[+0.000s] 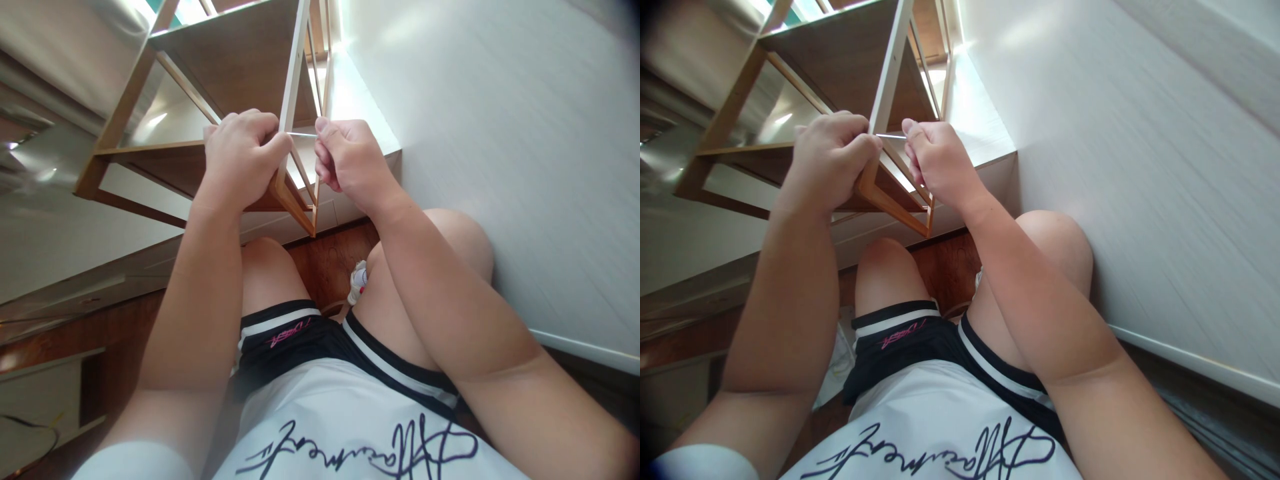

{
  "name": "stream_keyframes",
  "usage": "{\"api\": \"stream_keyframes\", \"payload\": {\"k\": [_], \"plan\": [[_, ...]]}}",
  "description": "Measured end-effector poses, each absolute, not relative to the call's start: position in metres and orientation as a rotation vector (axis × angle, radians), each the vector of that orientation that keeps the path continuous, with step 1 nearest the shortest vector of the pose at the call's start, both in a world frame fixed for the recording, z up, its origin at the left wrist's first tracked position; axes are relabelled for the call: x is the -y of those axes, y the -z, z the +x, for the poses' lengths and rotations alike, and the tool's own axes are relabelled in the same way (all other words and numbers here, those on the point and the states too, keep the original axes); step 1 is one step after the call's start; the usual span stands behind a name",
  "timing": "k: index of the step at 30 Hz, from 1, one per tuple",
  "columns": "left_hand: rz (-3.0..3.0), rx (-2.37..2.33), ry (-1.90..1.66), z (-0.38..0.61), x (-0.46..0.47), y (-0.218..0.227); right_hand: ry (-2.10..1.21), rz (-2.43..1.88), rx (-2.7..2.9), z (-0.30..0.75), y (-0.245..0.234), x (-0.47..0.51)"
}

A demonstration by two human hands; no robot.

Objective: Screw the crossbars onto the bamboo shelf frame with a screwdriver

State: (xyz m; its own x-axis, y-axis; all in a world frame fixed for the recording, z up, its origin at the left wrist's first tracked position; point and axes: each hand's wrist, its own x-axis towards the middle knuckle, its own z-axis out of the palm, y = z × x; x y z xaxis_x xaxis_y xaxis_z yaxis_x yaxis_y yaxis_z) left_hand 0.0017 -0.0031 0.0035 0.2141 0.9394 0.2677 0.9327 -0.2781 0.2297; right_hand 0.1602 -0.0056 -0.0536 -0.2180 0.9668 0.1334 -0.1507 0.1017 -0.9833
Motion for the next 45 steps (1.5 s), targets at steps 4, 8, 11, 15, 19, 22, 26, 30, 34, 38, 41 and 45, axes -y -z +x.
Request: {"api": "stream_keyframes", "payload": {"k": [4,8,11,15,19,22,26,30,34,38,41,45], "plan": [[2.438,-1.885,-0.551,0.002,0.002,-0.003,-1.176,-0.849,1.440,0.166,0.052,0.007],[2.450,-1.880,-0.565,0.001,0.002,-0.002,-1.039,-0.875,1.558,0.171,0.052,0.005],[2.452,-1.870,-0.564,0.000,0.002,-0.003,-1.041,-0.903,1.563,0.174,0.052,0.003],[2.454,-1.862,-0.559,-0.001,0.002,-0.003,-1.063,-0.898,1.544,0.175,0.052,0.004],[2.456,-1.856,-0.560,-0.001,0.002,-0.002,-1.102,-0.919,1.527,0.174,0.053,0.004],[2.455,-1.855,-0.557,-0.001,0.003,-0.003,-1.090,-0.916,1.504,0.172,0.054,0.004],[2.451,-1.866,-0.551,0.000,0.002,-0.003,-1.040,-0.896,1.502,0.168,0.056,0.004],[2.444,-1.874,-0.539,0.000,0.002,-0.003,-0.956,-0.900,1.529,0.166,0.056,0.007],[2.449,-1.875,-0.544,0.000,0.002,-0.003,-0.935,-0.962,1.520,0.167,0.055,0.010],[2.455,-1.878,-0.541,0.001,0.002,-0.003,-1.009,-0.990,1.532,0.167,0.058,0.010],[2.441,-1.885,-0.533,0.001,0.002,-0.004,-0.972,-0.974,1.523,0.164,0.063,0.009],[2.428,-1.878,-0.540,0.001,0.002,-0.004,-0.924,-0.997,1.470,0.159,0.068,0.008]]}}
